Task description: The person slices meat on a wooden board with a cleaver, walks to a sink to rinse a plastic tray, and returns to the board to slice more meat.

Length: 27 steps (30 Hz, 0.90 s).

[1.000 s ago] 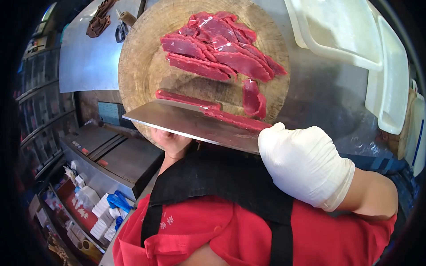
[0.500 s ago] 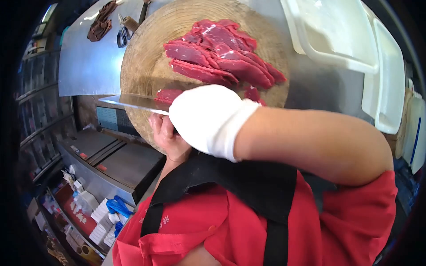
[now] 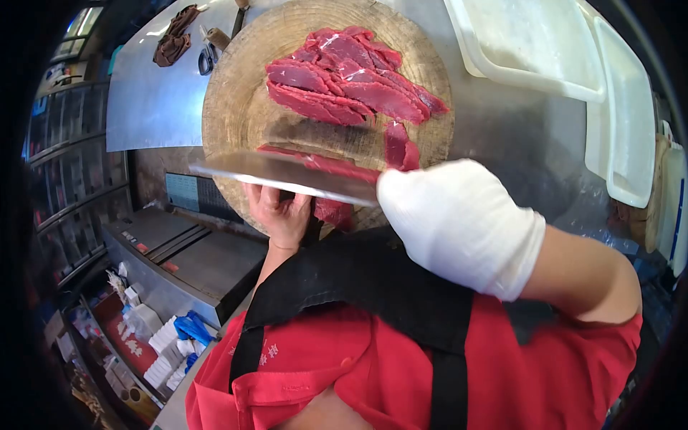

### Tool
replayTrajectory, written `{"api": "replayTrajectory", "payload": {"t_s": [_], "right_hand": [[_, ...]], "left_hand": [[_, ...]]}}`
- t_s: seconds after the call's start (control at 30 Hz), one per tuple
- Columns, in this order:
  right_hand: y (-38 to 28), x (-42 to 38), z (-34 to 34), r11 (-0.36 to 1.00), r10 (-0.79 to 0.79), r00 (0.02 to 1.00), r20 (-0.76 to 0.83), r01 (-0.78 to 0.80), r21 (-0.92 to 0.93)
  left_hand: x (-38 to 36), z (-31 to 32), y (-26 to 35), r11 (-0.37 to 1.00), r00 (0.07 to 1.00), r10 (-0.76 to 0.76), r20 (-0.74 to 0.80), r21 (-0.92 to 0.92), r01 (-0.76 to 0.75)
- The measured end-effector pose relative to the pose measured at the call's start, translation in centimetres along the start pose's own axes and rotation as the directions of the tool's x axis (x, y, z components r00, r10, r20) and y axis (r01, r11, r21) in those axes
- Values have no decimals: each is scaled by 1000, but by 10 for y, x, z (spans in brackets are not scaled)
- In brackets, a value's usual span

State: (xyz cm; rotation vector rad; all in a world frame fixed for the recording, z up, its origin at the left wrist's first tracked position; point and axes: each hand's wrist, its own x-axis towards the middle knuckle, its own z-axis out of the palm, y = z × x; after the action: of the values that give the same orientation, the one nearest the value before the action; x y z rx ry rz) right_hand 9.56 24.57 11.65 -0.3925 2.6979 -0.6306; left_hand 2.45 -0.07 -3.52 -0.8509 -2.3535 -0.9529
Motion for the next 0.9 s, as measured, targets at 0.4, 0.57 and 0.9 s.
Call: {"api": "replayTrajectory", "payload": {"t_s": [0.4,0.57,0.9], "right_hand": [[6,7,-5,996,20,971,237,1,-88],[0,72,9,994,-49,977,206,27,109],[-9,69,6,991,127,955,268,-110,-77]], "left_hand": [[-27,-5,-12,988,981,-135,138,-60,144],[13,-4,7,991,986,-131,99,-8,133],[4,0,7,986,987,-157,-20,-53,156]]}}
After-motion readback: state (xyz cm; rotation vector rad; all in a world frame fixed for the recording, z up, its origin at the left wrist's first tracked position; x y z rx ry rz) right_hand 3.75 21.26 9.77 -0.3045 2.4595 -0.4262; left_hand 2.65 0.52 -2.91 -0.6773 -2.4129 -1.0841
